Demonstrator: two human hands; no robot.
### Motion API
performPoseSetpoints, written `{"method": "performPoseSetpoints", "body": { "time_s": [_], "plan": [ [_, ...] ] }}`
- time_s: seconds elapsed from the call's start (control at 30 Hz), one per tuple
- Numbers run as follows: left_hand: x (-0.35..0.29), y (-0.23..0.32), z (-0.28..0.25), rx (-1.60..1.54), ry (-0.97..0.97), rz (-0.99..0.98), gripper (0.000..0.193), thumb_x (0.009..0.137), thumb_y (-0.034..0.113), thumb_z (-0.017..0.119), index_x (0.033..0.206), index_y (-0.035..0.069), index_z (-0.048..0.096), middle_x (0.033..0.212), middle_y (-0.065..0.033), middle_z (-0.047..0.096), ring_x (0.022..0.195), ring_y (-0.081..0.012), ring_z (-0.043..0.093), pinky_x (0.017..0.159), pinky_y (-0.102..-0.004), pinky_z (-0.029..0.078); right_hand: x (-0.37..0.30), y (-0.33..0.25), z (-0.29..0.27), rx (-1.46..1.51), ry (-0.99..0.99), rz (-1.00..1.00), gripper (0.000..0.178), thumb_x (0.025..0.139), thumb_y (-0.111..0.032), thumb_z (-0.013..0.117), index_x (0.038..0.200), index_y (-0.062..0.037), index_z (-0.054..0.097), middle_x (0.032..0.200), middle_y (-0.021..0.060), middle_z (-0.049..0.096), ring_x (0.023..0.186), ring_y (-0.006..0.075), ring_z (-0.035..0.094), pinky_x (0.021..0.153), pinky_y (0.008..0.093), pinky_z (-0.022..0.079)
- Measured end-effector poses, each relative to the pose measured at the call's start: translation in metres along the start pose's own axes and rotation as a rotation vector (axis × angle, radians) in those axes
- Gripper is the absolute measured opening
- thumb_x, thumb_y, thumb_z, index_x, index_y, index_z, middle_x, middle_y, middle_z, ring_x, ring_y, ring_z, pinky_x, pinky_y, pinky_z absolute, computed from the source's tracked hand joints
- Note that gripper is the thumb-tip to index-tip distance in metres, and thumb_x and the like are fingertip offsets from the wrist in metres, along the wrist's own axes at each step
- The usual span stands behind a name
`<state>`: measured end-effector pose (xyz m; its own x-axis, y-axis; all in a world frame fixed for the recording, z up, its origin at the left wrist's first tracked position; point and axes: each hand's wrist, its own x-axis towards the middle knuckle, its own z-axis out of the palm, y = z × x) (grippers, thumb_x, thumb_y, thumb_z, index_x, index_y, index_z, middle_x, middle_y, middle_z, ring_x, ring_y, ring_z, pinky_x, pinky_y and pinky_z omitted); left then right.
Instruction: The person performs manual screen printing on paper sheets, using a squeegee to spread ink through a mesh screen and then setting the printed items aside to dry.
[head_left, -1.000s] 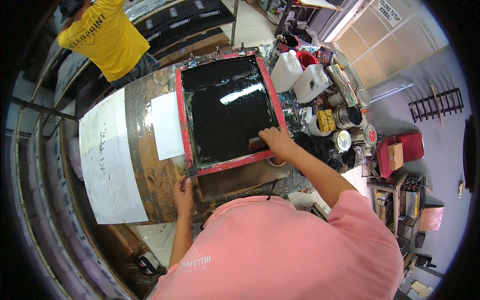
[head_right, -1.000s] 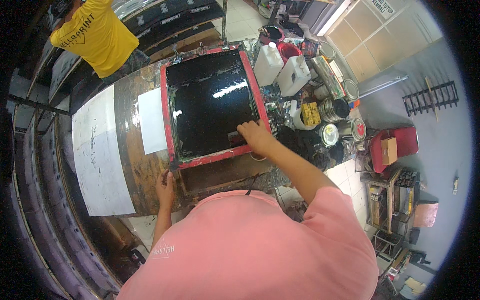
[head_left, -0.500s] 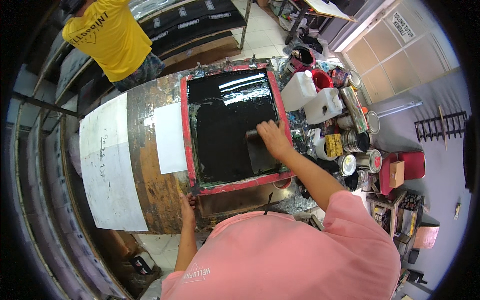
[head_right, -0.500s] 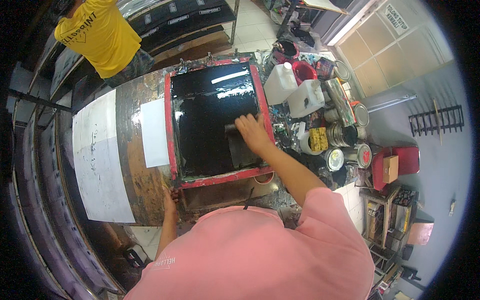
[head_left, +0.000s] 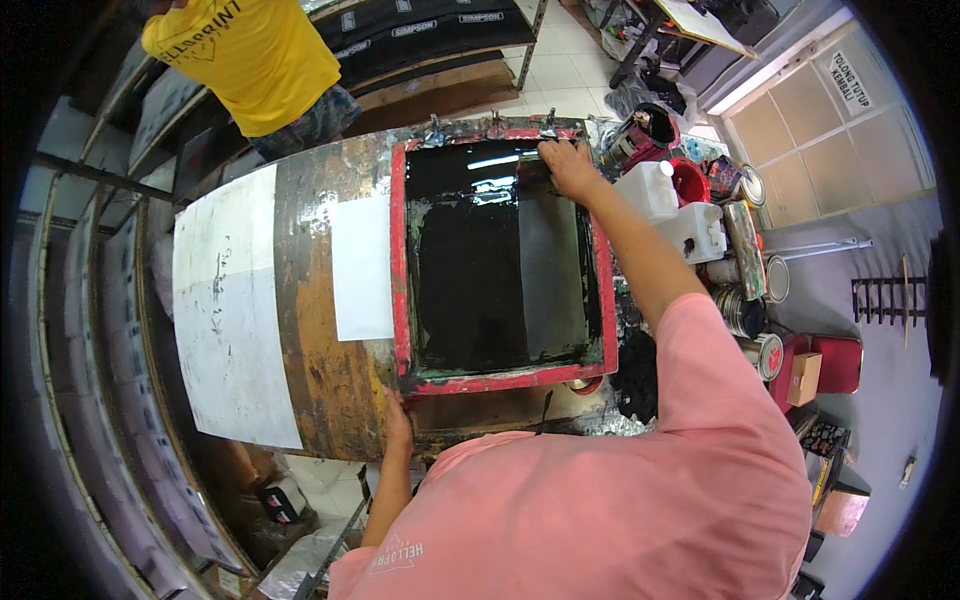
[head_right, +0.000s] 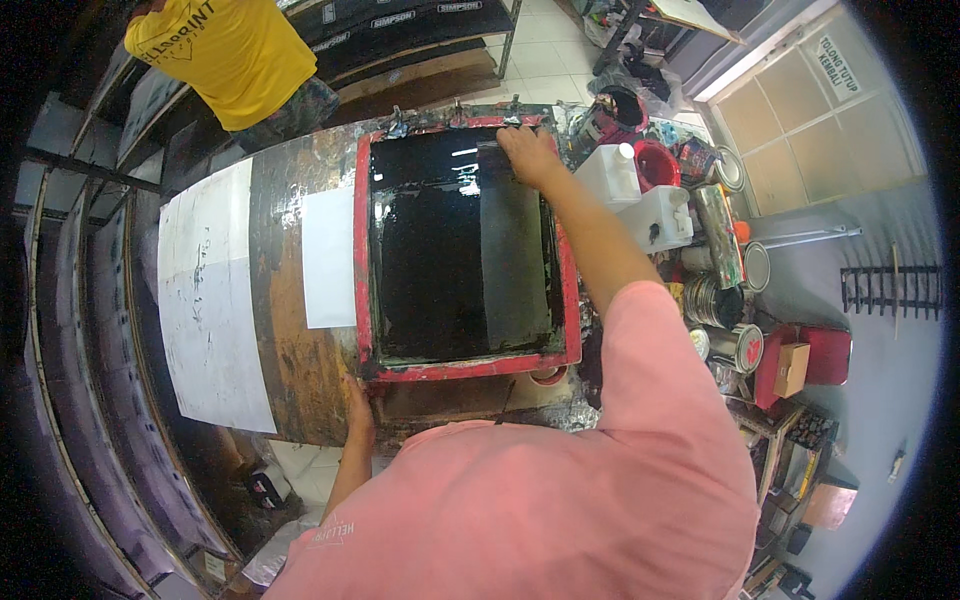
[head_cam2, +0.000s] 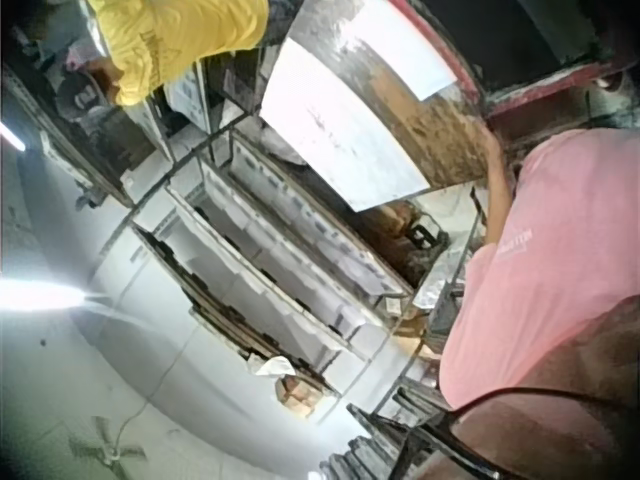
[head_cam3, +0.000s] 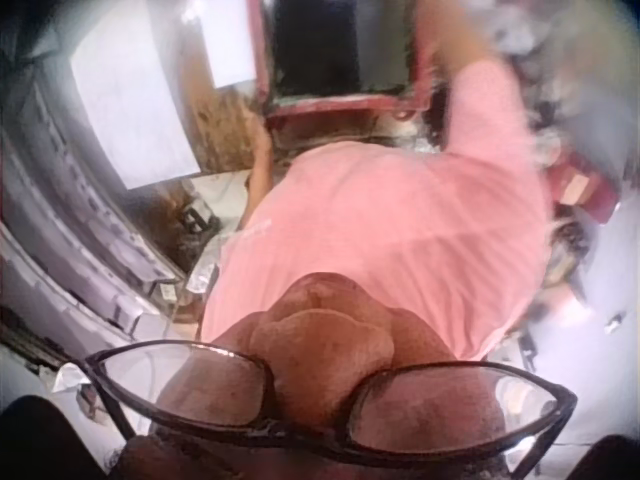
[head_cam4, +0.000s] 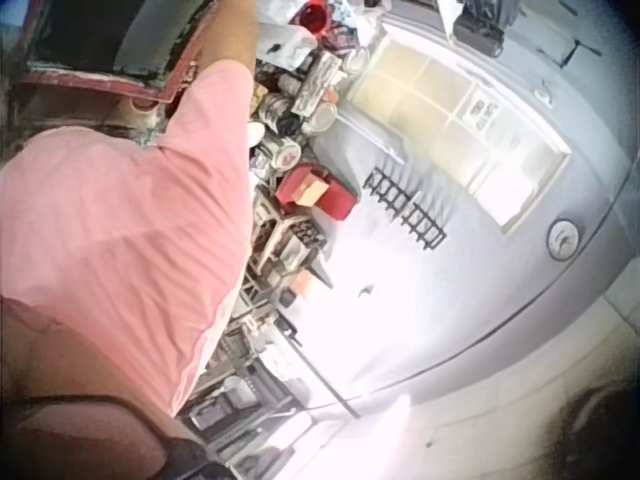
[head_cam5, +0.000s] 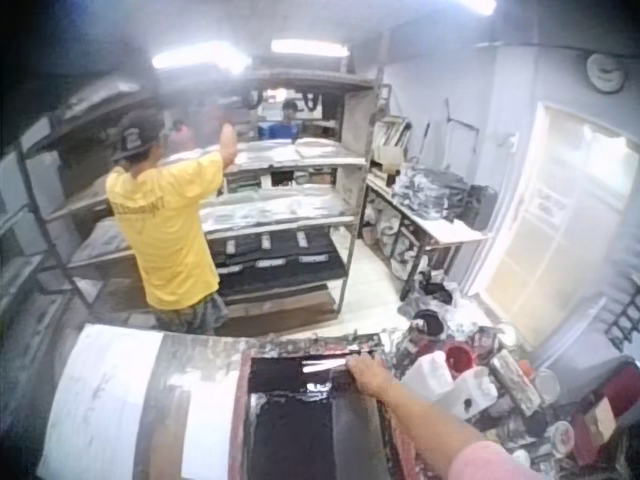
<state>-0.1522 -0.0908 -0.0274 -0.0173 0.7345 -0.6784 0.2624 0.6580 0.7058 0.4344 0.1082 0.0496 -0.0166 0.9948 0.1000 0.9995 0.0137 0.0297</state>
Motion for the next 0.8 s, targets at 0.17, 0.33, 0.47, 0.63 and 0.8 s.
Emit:
{"method": "performPoseSetpoints", "body": {
  "time_s": [0.17,0.33,0.47,0.63,0.8],
  "plan": [
    [-0.011,0.022,0.014,-0.068,-0.116,0.005,0.092,0.105,0.075,0.025,0.146,-0.001,0.055,0.134,-0.0132,0.064,0.117,-0.024,0.057,0.11,-0.0371,0.037,-0.011,0.0,0.001,-0.01,-0.058,-0.026,0.041,0.085,-0.004,0.064,0.123,-0.0117,0.051,0.121,0.0078,0.062,0.117,0.0313,0.06,0.094,0.0589,0.043],
    [-0.006,0.022,0.013,-0.15,-0.139,0.021,0.09,0.104,0.078,0.023,0.124,0.004,0.069,0.11,-0.0081,0.07,0.101,-0.0205,0.059,0.1,-0.0366,0.041,-0.033,-0.009,-0.015,0.052,0.077,0.046,0.052,0.081,-0.007,0.073,0.127,-0.0084,0.047,0.124,0.0119,0.059,0.121,0.0347,0.057,0.101,0.0606,0.04],
    [-0.009,0.033,0.011,-0.098,-0.203,0.026,0.092,0.102,0.081,0.022,0.118,0.006,0.072,0.102,-0.0062,0.07,0.095,-0.018,0.059,0.097,-0.0364,0.042,-0.112,-0.065,-0.044,0.234,0.036,0.095,0.059,0.08,-0.007,0.074,0.131,-0.0066,0.045,0.126,0.0166,0.058,0.124,0.0379,0.054,0.104,0.0616,0.037],
    [-0.015,0.041,0.015,-0.073,-0.164,0.017,0.086,0.102,0.08,0.029,0.115,0.006,0.072,0.098,-0.0054,0.069,0.092,-0.0187,0.059,0.093,-0.0363,0.044,-0.22,-0.185,-0.089,0.282,-0.142,0.045,0.053,0.076,-0.004,0.073,0.124,-0.0043,0.049,0.117,0.0168,0.055,0.115,0.0379,0.055,0.098,0.0536,0.037],
    [-0.02,0.054,0.024,-0.138,-0.127,0.013,0.076,0.104,0.073,0.038,0.116,0.007,0.073,0.103,-0.0054,0.07,0.094,-0.0183,0.06,0.091,-0.0352,0.045,-0.233,-0.24,-0.093,0.233,-0.174,-0.015,0.039,0.08,-0.003,0.067,0.116,-0.0087,0.052,0.109,0.0095,0.057,0.107,0.0309,0.058,0.094,0.0513,0.038]
  ]
}}
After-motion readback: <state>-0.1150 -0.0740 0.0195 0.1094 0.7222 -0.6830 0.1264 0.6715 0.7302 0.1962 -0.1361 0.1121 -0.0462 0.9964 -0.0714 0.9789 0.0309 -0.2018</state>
